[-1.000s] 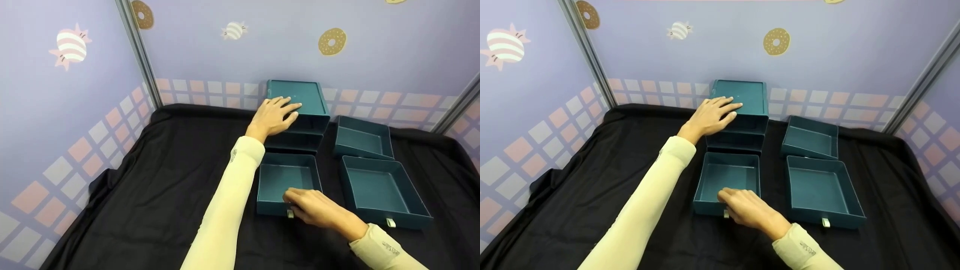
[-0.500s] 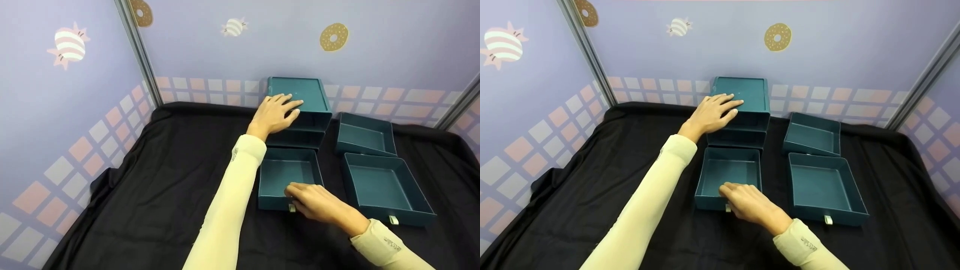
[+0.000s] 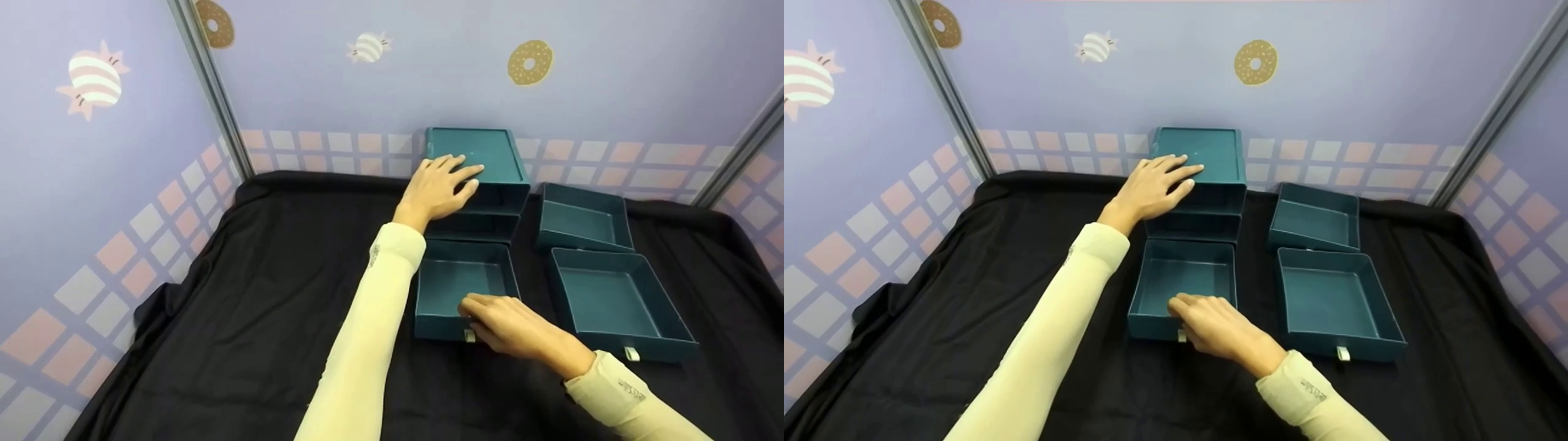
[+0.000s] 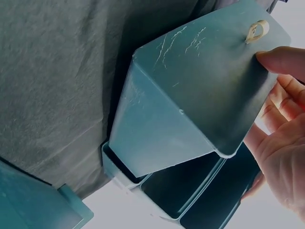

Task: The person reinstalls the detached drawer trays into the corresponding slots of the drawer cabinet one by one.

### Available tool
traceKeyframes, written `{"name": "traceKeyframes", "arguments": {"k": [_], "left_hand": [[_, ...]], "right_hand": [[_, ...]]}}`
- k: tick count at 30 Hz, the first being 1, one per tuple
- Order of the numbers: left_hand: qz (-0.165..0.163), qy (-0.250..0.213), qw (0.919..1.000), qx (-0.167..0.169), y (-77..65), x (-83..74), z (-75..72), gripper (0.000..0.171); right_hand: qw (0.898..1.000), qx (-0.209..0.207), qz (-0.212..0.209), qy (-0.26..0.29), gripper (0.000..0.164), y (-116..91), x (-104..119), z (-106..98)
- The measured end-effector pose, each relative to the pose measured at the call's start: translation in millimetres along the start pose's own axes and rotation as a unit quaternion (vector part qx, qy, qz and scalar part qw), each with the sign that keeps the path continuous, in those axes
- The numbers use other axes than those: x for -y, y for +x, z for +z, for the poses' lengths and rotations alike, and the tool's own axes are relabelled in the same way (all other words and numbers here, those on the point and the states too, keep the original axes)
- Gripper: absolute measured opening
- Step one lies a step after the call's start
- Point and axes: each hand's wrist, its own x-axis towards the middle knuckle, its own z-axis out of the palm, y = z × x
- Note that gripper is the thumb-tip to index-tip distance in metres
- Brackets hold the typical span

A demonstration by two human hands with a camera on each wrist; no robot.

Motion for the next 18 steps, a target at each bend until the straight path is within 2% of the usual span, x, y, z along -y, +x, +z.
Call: {"name": "traceKeyframes", "arguments": {"k": [11, 18], "left_hand": [[-0.005, 0.002, 1.0, 0.002, -1.5, -0.8, -0.4, 0.051], [-0.006, 0.001, 1.0, -0.005, -1.9, -0.7, -0.8, 0.051]], "right_hand": [[1.0, -0.019, 0.001, -0.018, 0.022, 1.4, -13.4, 2.6], [1.0, -0.017, 0.004, -0.024, 0.022, 4.3, -17.8, 5.5]]}}
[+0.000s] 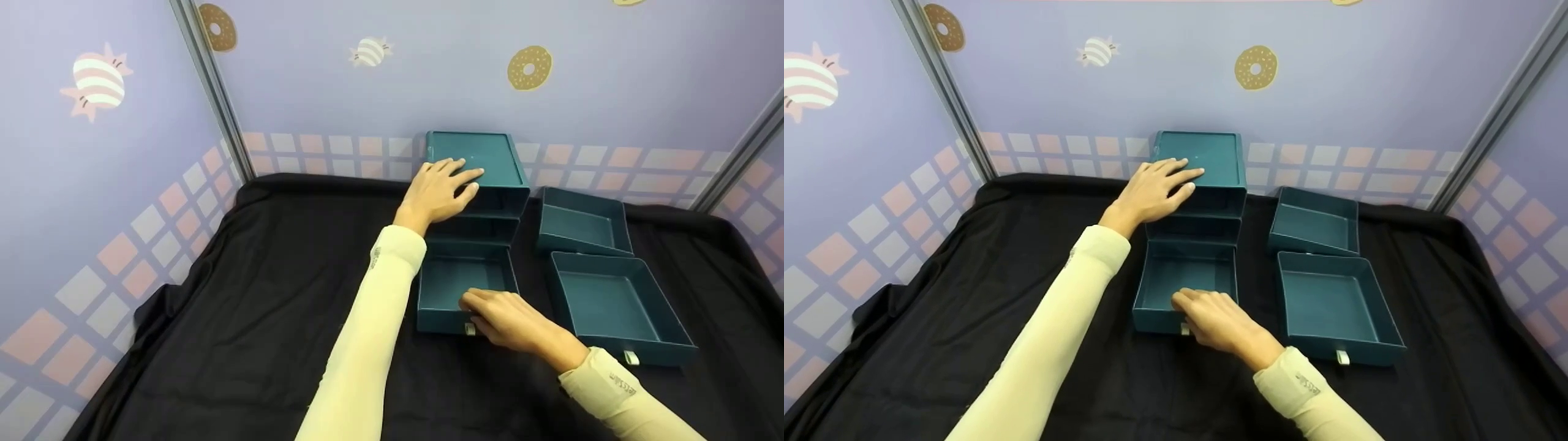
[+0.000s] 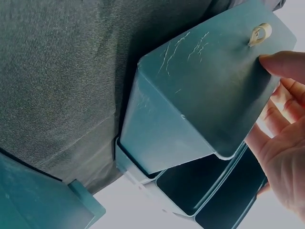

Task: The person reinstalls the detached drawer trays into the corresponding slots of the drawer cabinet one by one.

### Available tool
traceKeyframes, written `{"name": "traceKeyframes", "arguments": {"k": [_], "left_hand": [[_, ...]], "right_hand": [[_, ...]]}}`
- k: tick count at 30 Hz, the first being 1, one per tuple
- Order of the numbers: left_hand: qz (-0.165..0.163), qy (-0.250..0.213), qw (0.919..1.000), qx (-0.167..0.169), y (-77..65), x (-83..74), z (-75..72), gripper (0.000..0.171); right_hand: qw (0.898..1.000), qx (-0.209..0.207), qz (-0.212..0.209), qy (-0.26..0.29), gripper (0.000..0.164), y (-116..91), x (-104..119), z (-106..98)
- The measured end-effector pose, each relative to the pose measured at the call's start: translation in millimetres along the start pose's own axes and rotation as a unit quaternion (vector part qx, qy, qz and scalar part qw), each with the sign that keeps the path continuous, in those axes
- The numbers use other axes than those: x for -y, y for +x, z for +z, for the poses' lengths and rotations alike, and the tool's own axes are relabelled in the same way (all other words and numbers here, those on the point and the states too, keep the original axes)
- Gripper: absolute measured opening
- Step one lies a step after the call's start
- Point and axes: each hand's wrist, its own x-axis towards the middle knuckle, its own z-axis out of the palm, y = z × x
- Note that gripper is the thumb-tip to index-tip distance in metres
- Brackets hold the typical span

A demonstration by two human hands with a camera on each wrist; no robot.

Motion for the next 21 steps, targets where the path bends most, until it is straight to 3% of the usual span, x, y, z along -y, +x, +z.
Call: {"name": "traceKeyframes", "arguments": {"k": [10, 21], "left_hand": [[0.001, -0.005, 1.0, -0.002, 0.3, 0.4, 1.1, 0.051], [-0.002, -0.012, 0.9999, -0.008, 0.5, 0.9, 1.4, 0.051]], "right_hand": [[0.999, -0.002, 0.033, -0.024, 0.021, 3.6, -8.0, 1.9], [0.997, -0.047, 0.023, -0.056, 0.017, 13.4, -15.6, 7.9]]}}
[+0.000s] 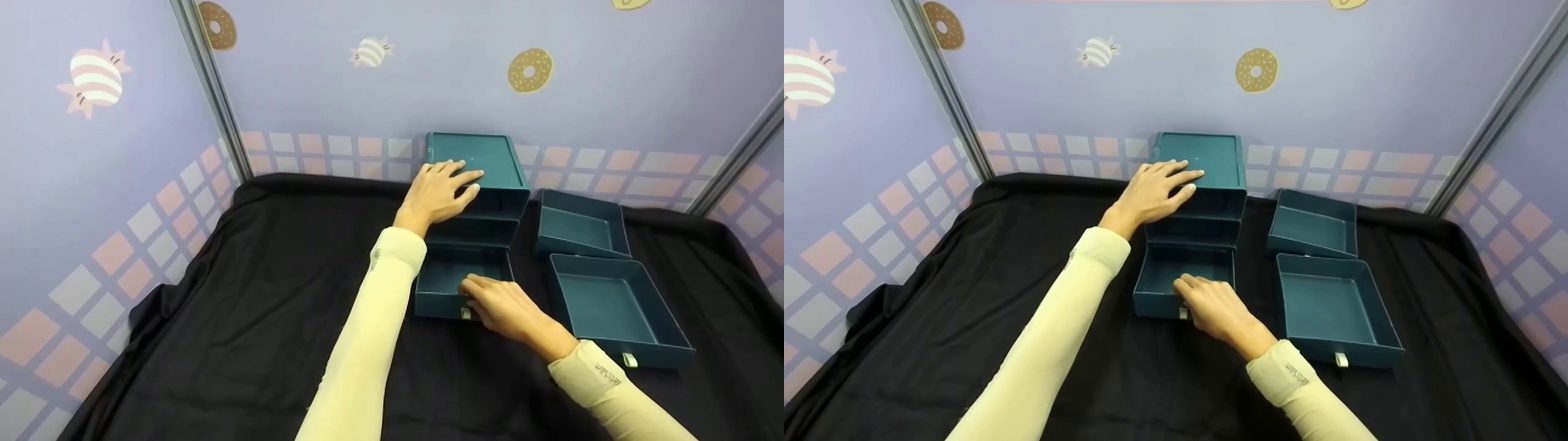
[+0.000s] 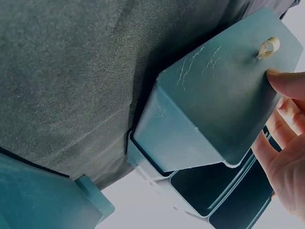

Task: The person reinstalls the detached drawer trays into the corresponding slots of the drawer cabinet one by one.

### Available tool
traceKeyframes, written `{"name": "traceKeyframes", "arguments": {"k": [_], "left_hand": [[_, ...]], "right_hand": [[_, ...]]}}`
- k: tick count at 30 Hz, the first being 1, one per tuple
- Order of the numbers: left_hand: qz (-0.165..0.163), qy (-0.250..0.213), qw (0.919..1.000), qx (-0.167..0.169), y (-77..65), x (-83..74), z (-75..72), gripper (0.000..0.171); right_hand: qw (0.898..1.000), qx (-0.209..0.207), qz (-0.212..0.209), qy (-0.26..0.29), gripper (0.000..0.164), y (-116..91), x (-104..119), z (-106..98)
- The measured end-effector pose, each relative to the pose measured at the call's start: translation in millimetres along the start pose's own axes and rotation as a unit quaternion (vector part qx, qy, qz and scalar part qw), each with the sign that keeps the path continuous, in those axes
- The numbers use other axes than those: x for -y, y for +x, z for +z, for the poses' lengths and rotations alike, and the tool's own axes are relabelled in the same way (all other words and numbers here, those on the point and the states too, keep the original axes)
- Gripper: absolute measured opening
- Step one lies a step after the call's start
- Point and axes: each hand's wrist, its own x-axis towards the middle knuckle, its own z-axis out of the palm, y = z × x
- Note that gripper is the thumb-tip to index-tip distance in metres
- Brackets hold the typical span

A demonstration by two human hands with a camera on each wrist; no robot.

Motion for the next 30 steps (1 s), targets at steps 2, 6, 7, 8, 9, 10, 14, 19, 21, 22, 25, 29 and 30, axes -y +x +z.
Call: {"name": "traceKeyframes", "arguments": {"k": [2, 6, 7, 8, 9, 10, 14, 19, 21, 22, 25, 29, 30], "left_hand": [[0.002, 0.002, 1.0, 0.0, 2.3, -1.3, -0.2, 0.051], [0.009, 0.01, 0.9999, -0.001, 5.8, -4.0, -0.1, 0.051], [0.012, 0.009, 0.9999, -0.002, 6.2, -4.5, 0.1, 0.052], [0.015, 0.009, 0.9999, -0.002, 6.5, -4.8, 0.4, 0.052], [0.016, 0.009, 0.9998, -0.001, 6.3, -5.0, 0.7, 0.052], [0.015, 0.01, 0.9998, -0.002, 5.8, -4.7, 1.2, 0.052], [0.007, 0.014, 0.9999, -0.006, 3.8, -2.6, 1.7, 0.051], [0.012, 0.007, 0.9998, -0.012, 2.8, -0.3, 1.1, 0.051], [0.012, 0.006, 0.9999, -0.009, 2.7, 0.3, 1.0, 0.051], [0.011, 0.007, 0.9999, -0.008, 2.6, 0.6, 1.0, 0.051], [0.008, 0.008, 0.9999, -0.006, 2.1, 1.3, 1.0, 0.051], [0.005, 0.003, 1.0, -0.005, 1.1, 1.7, 0.9, 0.051], [0.003, 0.001, 1.0, -0.004, 0.8, 1.7, 1.1, 0.051]], "right_hand": [[1.0, -0.007, 0.006, -0.008, 0.018, 1.3, -2.9, 0.0], [0.999, -0.018, 0.017, -0.036, 0.019, 2.7, -8.5, 1.4], [0.999, -0.022, 0.018, -0.044, 0.02, 2.9, -9.7, 2.1], [0.998, -0.027, 0.019, -0.05, 0.02, 3.1, -10.5, 3.0], [0.998, -0.029, 0.02, -0.055, 0.02, 3.3, -11.2, 3.9], [0.997, -0.032, 0.02, -0.06, 0.02, 3.9, -11.7, 5.1], [0.996, -0.045, 0.021, -0.068, 0.018, 8.2, -13.6, 9.5], [0.995, -0.07, 0.023, -0.072, 0.022, 12.6, -16.0, 14.3], [0.994, -0.079, 0.018, -0.075, 0.022, 14.2, -17.2, 15.2], [0.994, -0.082, 0.015, -0.075, 0.023, 15.1, -18.0, 15.7], [0.993, -0.09, 0.012, -0.07, 0.026, 17.4, -19.7, 16.7], [0.993, -0.09, 0.027, -0.067, 0.026, 19.7, -20.5, 19.9], [0.993, -0.087, 0.033, -0.068, 0.026, 20.1, -20.2, 21.0]]}}
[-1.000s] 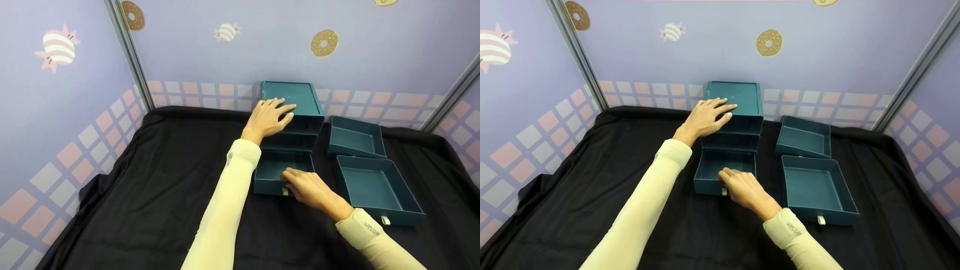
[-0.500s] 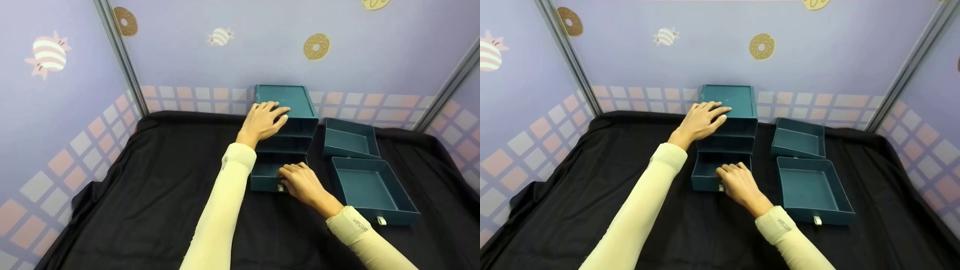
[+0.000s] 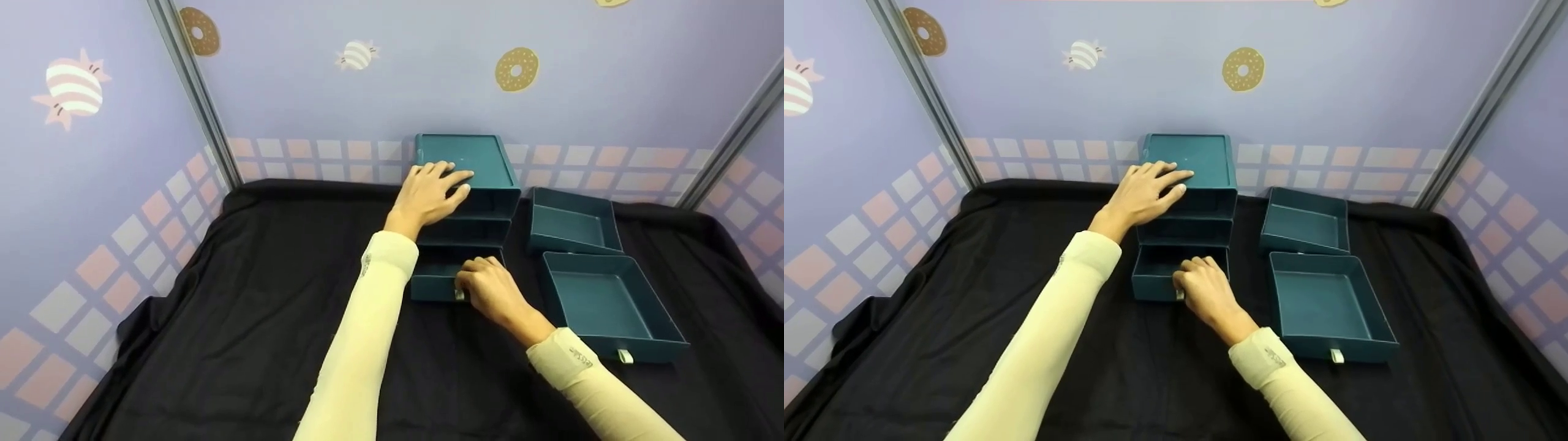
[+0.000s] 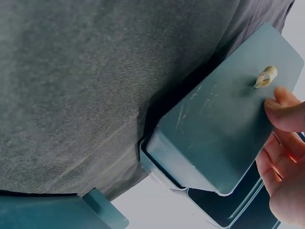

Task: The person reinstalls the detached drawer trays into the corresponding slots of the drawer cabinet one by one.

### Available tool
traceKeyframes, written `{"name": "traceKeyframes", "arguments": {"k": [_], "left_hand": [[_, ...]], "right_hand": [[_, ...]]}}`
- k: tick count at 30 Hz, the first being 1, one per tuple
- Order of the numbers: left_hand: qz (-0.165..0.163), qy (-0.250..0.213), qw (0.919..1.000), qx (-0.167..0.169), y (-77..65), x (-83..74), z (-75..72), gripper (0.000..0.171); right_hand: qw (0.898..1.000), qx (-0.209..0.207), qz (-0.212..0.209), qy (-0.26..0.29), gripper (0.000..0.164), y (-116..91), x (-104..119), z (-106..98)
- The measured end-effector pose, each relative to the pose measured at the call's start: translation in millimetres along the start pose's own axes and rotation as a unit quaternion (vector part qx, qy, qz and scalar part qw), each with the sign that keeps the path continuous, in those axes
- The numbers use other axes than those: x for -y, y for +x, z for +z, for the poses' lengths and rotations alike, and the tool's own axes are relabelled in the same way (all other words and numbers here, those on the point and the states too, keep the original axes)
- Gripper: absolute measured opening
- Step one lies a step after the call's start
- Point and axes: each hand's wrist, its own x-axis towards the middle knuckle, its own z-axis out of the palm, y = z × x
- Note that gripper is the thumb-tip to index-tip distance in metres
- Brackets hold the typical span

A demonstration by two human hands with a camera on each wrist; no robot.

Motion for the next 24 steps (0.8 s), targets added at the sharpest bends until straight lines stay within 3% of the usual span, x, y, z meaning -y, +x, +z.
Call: {"name": "traceKeyframes", "arguments": {"k": [11, 24], "left_hand": [[-0.001, -0.004, 1.0, 0.005, -0.6, -1.6, -1.6, 0.052], [-0.005, -0.003, 1.0, 0.007, 0.0, -1.3, -3.0, 0.051]], "right_hand": [[0.998, 0.022, 0.044, -0.028, 0.023, 4.6, 2.0, 2.9], [0.997, 0.014, 0.08, -0.009, 0.018, 7.7, -2.4, 7.4]]}}
